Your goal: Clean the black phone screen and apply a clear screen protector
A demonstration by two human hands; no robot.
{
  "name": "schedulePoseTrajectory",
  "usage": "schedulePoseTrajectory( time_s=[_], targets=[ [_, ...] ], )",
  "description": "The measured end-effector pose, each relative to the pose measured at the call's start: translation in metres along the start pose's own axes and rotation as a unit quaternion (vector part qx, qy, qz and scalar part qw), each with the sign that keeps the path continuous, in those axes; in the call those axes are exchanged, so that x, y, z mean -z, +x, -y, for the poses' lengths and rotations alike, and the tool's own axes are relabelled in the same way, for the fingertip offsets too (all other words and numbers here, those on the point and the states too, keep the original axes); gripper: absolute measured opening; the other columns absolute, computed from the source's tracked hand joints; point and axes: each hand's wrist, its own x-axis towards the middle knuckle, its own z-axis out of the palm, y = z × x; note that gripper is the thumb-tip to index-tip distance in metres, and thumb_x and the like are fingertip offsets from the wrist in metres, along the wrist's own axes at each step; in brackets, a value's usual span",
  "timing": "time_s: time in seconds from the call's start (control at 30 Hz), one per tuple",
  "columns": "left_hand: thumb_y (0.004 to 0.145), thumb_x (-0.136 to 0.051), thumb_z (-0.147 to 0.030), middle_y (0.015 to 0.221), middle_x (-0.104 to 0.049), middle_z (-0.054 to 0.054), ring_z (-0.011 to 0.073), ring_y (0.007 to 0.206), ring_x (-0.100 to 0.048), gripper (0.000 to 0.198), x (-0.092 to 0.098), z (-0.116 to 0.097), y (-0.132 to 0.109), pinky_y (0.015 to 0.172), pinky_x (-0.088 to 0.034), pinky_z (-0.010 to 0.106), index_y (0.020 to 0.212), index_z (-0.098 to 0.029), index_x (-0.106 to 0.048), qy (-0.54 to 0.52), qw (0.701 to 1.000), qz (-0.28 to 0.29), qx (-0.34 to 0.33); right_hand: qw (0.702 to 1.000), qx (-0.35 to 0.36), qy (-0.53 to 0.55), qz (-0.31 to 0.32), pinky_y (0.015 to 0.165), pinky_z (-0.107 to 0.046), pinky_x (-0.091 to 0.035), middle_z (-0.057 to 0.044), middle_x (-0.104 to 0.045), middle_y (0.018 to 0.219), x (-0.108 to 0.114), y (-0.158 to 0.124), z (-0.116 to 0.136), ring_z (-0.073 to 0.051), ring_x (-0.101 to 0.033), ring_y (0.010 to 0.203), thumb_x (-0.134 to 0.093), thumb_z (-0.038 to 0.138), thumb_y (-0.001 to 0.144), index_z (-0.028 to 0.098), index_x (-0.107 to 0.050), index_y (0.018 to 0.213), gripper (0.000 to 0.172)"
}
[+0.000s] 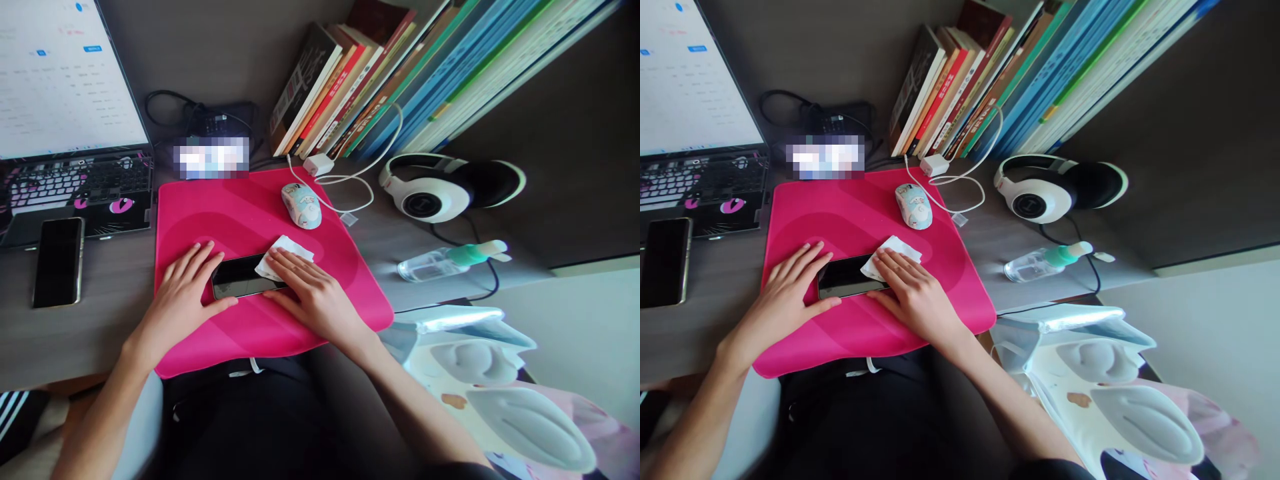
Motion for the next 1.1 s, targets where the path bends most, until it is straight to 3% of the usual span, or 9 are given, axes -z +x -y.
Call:
schedulePoseTrajectory(
  time_s=[1.1],
  targets=[
    [0.101,-0.061,-0.067,0.18,-0.029,0.01,0.0329,0.166,-0.026,0.081,-0.0033,0.002,-0.0007,0.131,-0.033,0.058,0.167,-0.027,-0.037,-0.002,1.0,-0.006,-0.006,1.0,0.01,-0.016,-0.005,0.121,-0.052,-0.055,-0.02,-0.064,0.153,-0.0002,0.0002,0.0,-0.031,-0.06,0.146,-0.065,0.035,0.107,0.01,-0.06,0.153,0.053]
  ],
)
